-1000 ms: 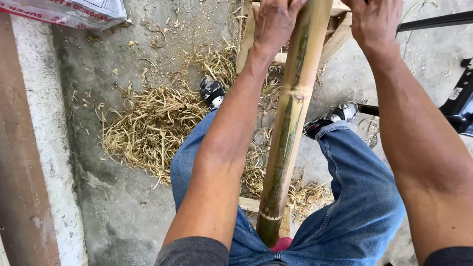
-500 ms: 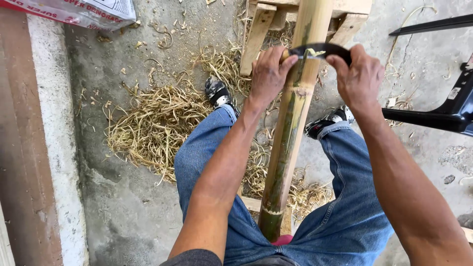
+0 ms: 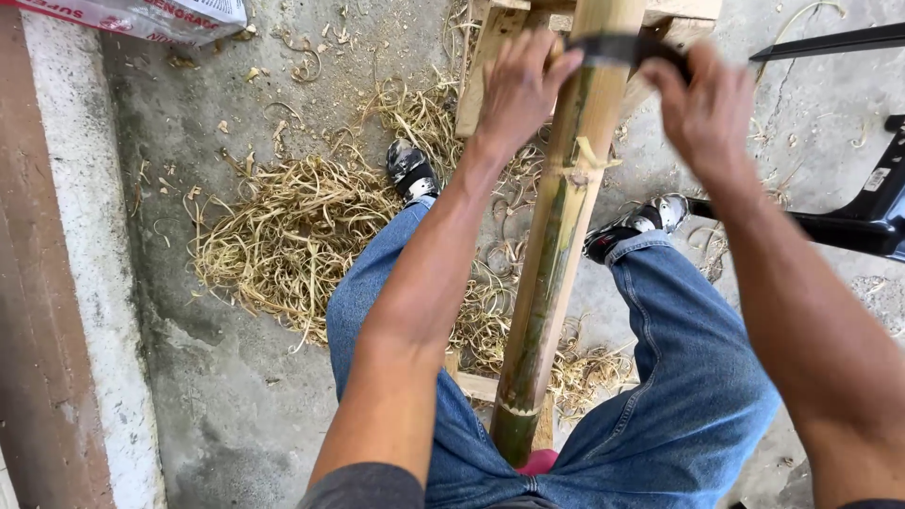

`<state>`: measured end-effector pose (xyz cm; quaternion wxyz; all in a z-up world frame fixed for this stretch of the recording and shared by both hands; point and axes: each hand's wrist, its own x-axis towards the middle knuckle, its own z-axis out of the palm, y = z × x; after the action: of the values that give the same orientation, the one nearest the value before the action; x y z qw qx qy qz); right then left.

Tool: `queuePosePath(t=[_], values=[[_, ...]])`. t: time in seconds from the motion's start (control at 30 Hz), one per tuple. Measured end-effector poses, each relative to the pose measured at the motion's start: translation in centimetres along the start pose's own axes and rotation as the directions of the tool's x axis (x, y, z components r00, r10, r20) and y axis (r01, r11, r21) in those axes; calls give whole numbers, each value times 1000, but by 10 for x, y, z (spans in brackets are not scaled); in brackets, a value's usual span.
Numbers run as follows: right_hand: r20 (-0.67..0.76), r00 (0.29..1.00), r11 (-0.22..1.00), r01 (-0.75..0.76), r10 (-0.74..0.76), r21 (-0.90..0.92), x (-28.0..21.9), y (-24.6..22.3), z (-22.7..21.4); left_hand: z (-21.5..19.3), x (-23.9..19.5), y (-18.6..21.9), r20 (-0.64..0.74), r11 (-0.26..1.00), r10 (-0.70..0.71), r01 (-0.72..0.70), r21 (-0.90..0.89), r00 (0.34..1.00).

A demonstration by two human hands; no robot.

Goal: Stripping the outer layer of bamboo using a sickle.

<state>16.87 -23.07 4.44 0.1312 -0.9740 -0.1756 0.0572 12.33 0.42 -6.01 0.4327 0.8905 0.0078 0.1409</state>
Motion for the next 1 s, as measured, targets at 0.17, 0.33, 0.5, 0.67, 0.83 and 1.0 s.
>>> queuePosePath(t=[0.17,0.33,0.5,0.67,0.83,1.0], values=[[-341,831,896,384,-440,-222,66,87,49,70,45,-51,-102,962,111,-81,260,989],[-351,835,905,377,-424,-196,31,8,0,22,21,-10,-192,949,119,-55,310,974],[-64,997,996,-34,39,77,-26,-14,-4,6,-45,7,-48,985,18,-9,174,999],[509,805,874,-449,304,187,-101,-74,-46,-97,-111,87,431,893,-398,450,-21,810],[557,795,887,-413,240,207,-126,-69,-30,-105,-130,82,478,882,-404,471,-23,780],[246,962,938,-187,116,292,-56,-22,-4,-48,-61,52,219,974,-226,225,29,949]])
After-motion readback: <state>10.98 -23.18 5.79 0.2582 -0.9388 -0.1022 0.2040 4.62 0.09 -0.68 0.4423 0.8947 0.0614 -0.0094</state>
